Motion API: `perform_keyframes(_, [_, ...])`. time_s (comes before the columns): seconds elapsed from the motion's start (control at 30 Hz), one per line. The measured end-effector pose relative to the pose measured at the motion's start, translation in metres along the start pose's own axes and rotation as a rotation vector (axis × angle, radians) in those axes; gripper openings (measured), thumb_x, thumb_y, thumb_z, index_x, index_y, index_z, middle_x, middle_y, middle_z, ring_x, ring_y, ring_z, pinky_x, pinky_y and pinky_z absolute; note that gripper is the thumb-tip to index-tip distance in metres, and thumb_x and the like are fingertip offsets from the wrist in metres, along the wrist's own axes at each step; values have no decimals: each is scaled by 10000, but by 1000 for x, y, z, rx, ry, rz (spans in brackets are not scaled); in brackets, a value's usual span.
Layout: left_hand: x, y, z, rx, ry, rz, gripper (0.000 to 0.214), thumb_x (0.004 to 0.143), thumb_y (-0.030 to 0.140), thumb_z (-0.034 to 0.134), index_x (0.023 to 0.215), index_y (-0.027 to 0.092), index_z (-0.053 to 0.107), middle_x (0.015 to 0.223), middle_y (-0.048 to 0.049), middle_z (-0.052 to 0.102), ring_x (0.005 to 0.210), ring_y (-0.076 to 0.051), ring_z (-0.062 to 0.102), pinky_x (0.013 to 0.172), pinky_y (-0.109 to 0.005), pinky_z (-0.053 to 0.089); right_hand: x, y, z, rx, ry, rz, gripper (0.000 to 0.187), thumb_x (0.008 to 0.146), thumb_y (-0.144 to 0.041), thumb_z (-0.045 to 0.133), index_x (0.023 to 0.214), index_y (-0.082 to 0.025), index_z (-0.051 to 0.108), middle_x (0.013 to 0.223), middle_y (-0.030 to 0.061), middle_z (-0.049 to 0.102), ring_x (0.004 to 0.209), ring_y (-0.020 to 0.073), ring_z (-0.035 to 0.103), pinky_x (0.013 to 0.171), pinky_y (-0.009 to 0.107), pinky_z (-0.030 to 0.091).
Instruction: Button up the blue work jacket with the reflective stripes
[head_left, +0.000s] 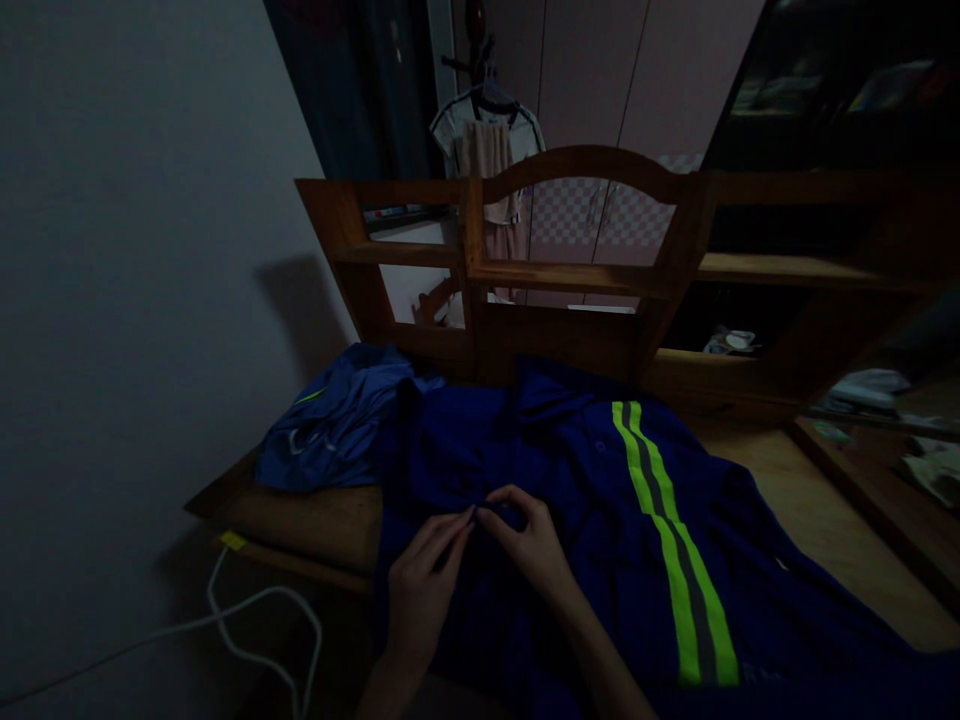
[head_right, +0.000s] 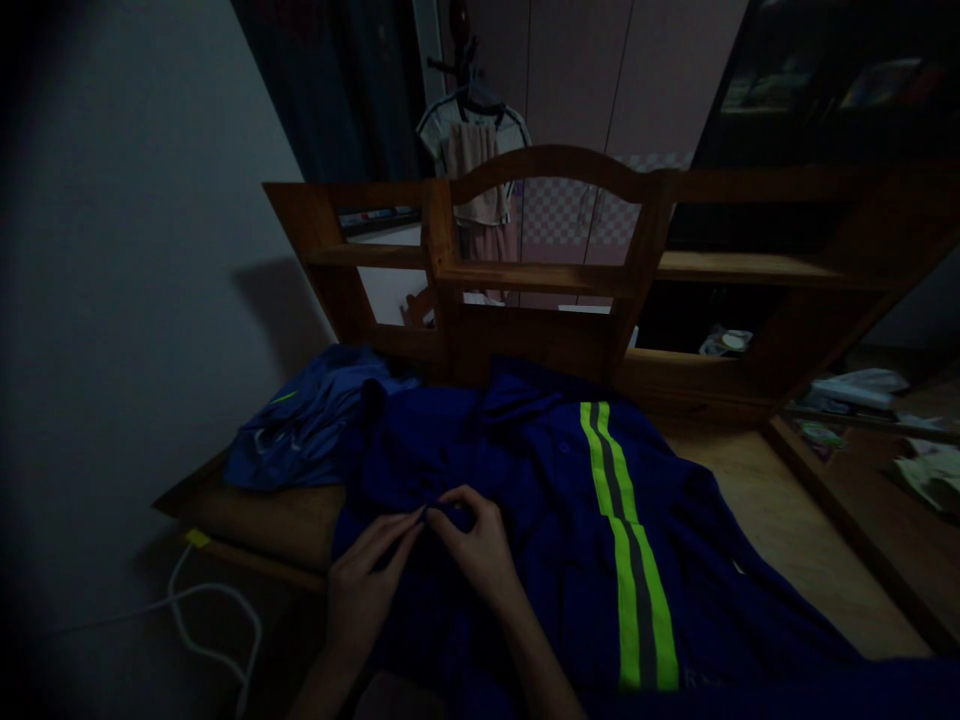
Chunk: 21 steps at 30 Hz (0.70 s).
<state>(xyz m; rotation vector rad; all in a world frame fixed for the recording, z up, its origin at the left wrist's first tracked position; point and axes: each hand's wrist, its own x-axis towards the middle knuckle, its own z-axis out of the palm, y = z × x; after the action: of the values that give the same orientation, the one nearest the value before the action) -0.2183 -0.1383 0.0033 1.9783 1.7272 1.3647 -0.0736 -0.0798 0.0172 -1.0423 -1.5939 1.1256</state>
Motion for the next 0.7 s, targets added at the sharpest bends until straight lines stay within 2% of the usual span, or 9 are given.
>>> perform_keyframes(0.1, [2, -1, -4, -33, -5, -45, 266, 873, 212, 532, 1118, 260, 624, 1028, -13, 647, 962, -166, 608, 890, -285, 482, -1, -1, 1, 4, -19, -8, 184, 795, -352, 612, 876, -187, 629, 854, -8, 651, 844, 157, 596, 790, 246, 429])
perform_keyframes(0.4, [0, -3, -6, -69, -37, 5, 252, 859, 184, 530, 1069, 251, 651, 1044, -25, 654, 976, -171, 613, 904, -278, 479, -2, -1, 4, -172, 20, -76, 100, 796, -247, 576, 877, -191, 594, 834, -11, 636, 808, 150, 599, 751, 236, 434])
perform_keyframes(0.47, [-1, -2, -3, -123, -44, -65, 251, 855, 215, 538, 1076, 260, 647, 1075, -22, 647, 999, -176, 608, 912, -282, 477, -3, 2, 6, -268, 47, -144, 100, 806, -217, 555, 894, -186, 590, 851, 8, 629, 817, 153, 596, 753, 240, 434])
perform_keyframes(0.53, [0, -3, 0, -244, -70, -202, 275, 857, 265, 535, 1118, 257, 623, 1127, -29, 628, 1014, -179, 607, 899, -279, 486, -3, 6, 7, -382, 77, -223, 117, 812, -183, 533, 915, -176, 589, 866, 30, 623, 833, 161, 592, 766, 253, 435])
perform_keyframes(0.63, [6, -6, 3, -446, -101, -424, 406, 837, 350, 555, 1226, 236, 545, 1147, -54, 615, 1012, -184, 610, 850, -256, 501, -3, 14, 9, -492, 108, -319, 118, 816, -160, 520, 913, -164, 588, 851, 44, 623, 815, 164, 595, 760, 263, 444])
perform_keyframes(0.7, [12, -8, 3, -526, -124, -503, 498, 817, 395, 570, 1281, 231, 493, 1091, -61, 630, 926, -174, 631, 772, -235, 512, -3, 18, 11, -510, 131, -349, 113, 829, -167, 519, 920, -167, 585, 852, 42, 629, 804, 161, 600, 756, 264, 449])
